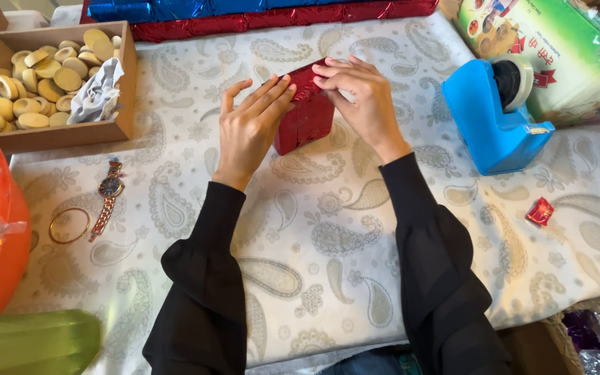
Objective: The person is seen wrapping small items using red metallic paper.
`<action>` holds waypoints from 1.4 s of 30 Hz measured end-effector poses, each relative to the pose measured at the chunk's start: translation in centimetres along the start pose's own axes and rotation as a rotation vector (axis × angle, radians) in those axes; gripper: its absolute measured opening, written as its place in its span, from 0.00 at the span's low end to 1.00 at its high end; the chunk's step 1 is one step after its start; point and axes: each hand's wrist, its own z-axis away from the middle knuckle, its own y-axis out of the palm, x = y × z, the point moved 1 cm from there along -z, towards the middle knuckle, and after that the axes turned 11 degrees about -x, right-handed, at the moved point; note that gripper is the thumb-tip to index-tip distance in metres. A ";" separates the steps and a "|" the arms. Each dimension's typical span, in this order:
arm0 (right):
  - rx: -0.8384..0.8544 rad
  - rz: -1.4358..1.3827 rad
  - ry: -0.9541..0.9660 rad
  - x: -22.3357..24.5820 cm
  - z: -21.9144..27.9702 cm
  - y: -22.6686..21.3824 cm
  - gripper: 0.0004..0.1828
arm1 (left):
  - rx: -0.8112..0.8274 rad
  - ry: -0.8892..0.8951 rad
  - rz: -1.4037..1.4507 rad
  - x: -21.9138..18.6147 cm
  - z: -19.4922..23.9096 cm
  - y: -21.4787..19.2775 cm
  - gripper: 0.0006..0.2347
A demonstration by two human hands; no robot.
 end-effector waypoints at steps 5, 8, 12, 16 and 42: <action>-0.120 0.187 -0.129 -0.4 1.6 1.8 0.05 | -0.017 0.055 -0.087 0.0 0.6 0.3 0.11; -0.221 0.297 -0.217 0.2 2.5 2.1 0.07 | -0.023 0.102 -0.139 0.1 1.1 0.7 0.11; -0.260 0.365 -0.291 1.4 2.7 1.5 0.11 | -0.009 0.179 -0.205 -0.1 1.3 0.5 0.13; -0.270 0.397 -0.305 1.3 3.1 1.6 0.11 | -0.002 0.277 -0.267 0.1 1.7 0.5 0.14; -0.287 0.387 -0.311 0.8 3.8 2.1 0.13 | -0.094 -0.851 0.516 -0.9 0.7 3.6 0.27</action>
